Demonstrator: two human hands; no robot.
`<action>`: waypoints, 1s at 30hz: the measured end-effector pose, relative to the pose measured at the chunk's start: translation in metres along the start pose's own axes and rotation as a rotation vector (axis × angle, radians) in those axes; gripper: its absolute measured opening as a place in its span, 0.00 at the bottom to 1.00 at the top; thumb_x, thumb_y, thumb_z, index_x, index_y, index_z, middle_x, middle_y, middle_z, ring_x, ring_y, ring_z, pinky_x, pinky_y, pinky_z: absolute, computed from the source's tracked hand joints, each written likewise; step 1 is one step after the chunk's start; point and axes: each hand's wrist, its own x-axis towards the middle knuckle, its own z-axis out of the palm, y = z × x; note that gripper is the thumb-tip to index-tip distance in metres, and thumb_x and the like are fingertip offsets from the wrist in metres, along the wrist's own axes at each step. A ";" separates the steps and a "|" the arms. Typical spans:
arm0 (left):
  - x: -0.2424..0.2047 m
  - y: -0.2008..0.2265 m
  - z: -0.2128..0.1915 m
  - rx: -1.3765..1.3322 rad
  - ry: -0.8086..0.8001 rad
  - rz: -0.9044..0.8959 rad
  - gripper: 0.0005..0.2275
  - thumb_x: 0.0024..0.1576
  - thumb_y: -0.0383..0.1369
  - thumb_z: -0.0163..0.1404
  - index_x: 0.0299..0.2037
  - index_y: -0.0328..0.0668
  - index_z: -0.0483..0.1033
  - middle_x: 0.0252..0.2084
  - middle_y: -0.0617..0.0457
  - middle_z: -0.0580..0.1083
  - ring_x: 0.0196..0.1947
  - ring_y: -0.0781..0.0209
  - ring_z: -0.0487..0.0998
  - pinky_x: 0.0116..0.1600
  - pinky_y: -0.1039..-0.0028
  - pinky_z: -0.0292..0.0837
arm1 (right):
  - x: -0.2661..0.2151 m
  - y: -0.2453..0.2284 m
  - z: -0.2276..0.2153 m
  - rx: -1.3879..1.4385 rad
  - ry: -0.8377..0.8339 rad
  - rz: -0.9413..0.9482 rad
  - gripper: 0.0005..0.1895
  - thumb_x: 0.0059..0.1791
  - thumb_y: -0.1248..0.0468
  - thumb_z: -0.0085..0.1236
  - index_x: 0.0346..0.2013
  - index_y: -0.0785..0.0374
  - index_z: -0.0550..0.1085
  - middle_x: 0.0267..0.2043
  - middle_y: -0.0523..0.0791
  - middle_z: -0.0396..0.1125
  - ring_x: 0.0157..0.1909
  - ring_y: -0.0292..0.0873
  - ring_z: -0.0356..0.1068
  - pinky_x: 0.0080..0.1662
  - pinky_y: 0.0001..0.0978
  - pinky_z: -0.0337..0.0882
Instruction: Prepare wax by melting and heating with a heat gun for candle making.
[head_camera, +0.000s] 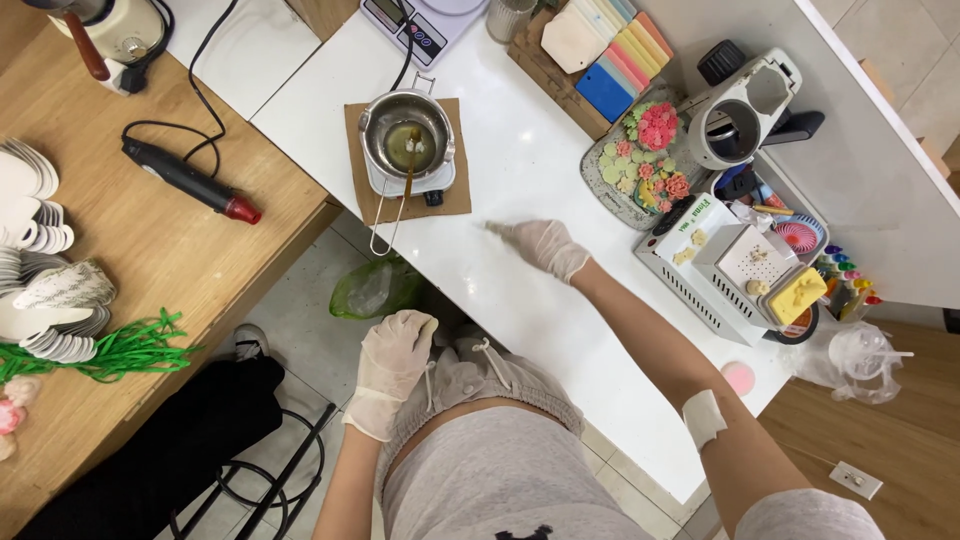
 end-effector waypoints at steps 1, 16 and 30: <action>0.000 0.001 -0.002 0.001 -0.002 -0.004 0.05 0.61 0.35 0.52 0.38 0.44 0.75 0.37 0.55 0.78 0.36 0.52 0.79 0.40 0.63 0.74 | 0.001 0.001 -0.028 0.003 -0.002 -0.003 0.28 0.57 0.55 0.41 0.73 0.33 0.55 0.18 0.40 0.59 0.15 0.36 0.50 0.17 0.31 0.55; -0.011 -0.015 -0.001 -0.036 -0.062 -0.130 0.03 0.59 0.33 0.52 0.39 0.45 0.76 0.38 0.55 0.78 0.36 0.52 0.79 0.41 0.63 0.74 | 0.002 0.004 -0.010 0.029 -0.132 0.333 0.29 0.59 0.52 0.36 0.77 0.35 0.49 0.20 0.43 0.64 0.15 0.34 0.49 0.19 0.28 0.57; 0.010 -0.008 -0.002 -0.012 -0.026 0.038 0.05 0.60 0.35 0.52 0.40 0.45 0.76 0.39 0.54 0.78 0.39 0.53 0.79 0.43 0.63 0.74 | 0.007 0.034 -0.017 0.605 0.022 0.467 0.24 0.57 0.52 0.41 0.69 0.38 0.62 0.54 0.43 0.71 0.14 0.33 0.51 0.20 0.25 0.64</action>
